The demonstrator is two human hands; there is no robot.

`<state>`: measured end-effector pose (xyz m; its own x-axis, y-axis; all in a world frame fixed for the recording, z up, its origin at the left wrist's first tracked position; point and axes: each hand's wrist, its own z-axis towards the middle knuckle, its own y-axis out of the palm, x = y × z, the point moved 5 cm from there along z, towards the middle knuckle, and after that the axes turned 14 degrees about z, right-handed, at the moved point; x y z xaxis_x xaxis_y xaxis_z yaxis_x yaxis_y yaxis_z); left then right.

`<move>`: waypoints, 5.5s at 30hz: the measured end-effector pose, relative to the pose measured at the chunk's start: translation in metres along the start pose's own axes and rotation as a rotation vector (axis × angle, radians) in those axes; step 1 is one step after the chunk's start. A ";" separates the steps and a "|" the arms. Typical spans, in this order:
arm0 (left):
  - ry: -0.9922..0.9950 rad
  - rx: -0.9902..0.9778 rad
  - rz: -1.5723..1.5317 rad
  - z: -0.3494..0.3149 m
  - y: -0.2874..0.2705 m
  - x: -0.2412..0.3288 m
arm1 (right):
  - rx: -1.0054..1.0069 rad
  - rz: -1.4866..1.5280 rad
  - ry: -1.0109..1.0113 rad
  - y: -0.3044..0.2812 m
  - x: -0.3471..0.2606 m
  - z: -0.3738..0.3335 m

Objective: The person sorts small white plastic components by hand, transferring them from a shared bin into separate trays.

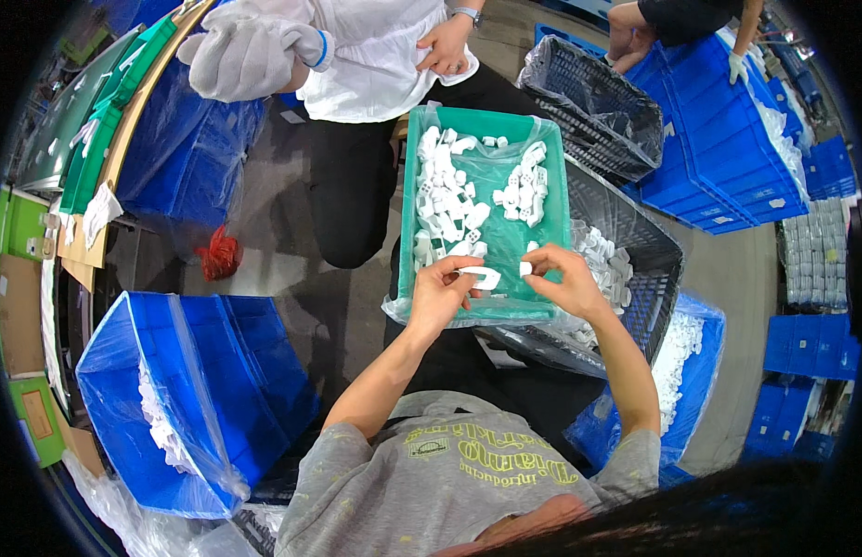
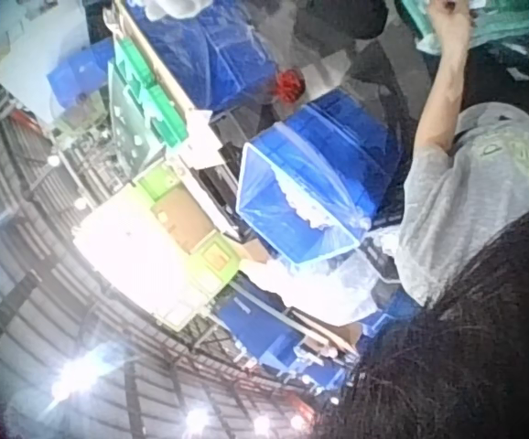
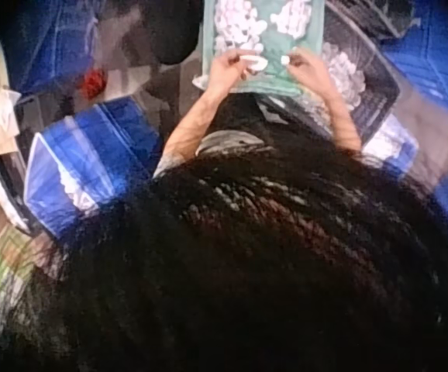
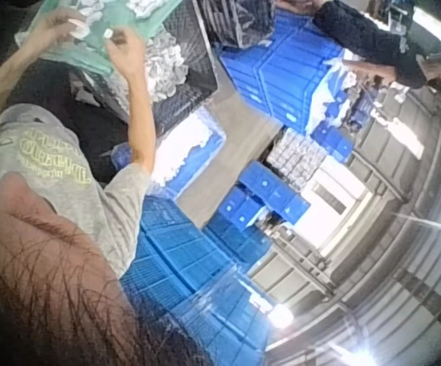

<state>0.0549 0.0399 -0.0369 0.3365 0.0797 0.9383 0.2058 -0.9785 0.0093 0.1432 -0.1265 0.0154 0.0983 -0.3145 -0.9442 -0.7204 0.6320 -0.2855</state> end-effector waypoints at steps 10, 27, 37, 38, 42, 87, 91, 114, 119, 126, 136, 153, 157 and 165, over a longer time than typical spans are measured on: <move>-0.053 -0.097 -0.099 -0.010 0.022 0.017 | 0.051 0.991 -0.151 0.012 0.001 -0.031; 0.006 -0.087 -0.070 -0.017 0.031 0.025 | 0.207 1.015 -0.095 0.009 0.016 -0.043; 0.015 -0.100 -0.128 -0.016 0.029 0.028 | 0.246 0.785 -0.053 0.003 0.006 -0.038; 0.012 -0.108 -0.139 -0.017 0.029 0.028 | 0.248 0.778 -0.025 0.005 0.006 -0.039; 0.036 -0.103 -0.162 -0.018 0.027 0.026 | 0.295 0.774 0.035 0.010 0.002 -0.039; 0.093 -0.084 -0.064 -0.054 0.051 0.027 | 0.593 1.139 -0.225 0.035 0.006 -0.110; 0.091 -0.119 -0.038 -0.058 0.071 0.034 | 0.759 1.496 -0.318 0.033 0.013 -0.141; 0.265 -0.299 0.097 -0.069 0.132 0.037 | 0.992 1.306 -0.372 0.021 0.020 -0.182; 0.202 -0.262 0.092 -0.061 0.115 0.032 | 0.931 1.255 -0.210 0.024 0.029 -0.164; 0.168 -0.294 0.091 -0.041 0.098 0.030 | 0.889 1.098 -0.113 0.017 0.047 -0.141; 0.187 -0.331 0.031 -0.028 0.081 0.023 | 0.730 0.803 0.004 0.007 0.028 -0.109; 0.411 -0.140 0.127 -0.034 0.073 0.027 | 0.770 0.542 -0.069 0.024 0.019 -0.088; 0.407 -0.142 0.155 -0.034 0.071 0.026 | 0.707 0.532 -0.115 0.020 0.022 -0.085; 0.489 -0.267 0.441 -0.052 0.065 0.028 | 0.343 0.180 -0.074 0.023 0.006 -0.099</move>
<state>0.0302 -0.0311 0.0083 -0.1272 -0.3680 0.9211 -0.1080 -0.9180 -0.3817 0.0596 -0.1839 0.0193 0.0494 -0.1329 -0.9899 -0.4608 0.8763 -0.1407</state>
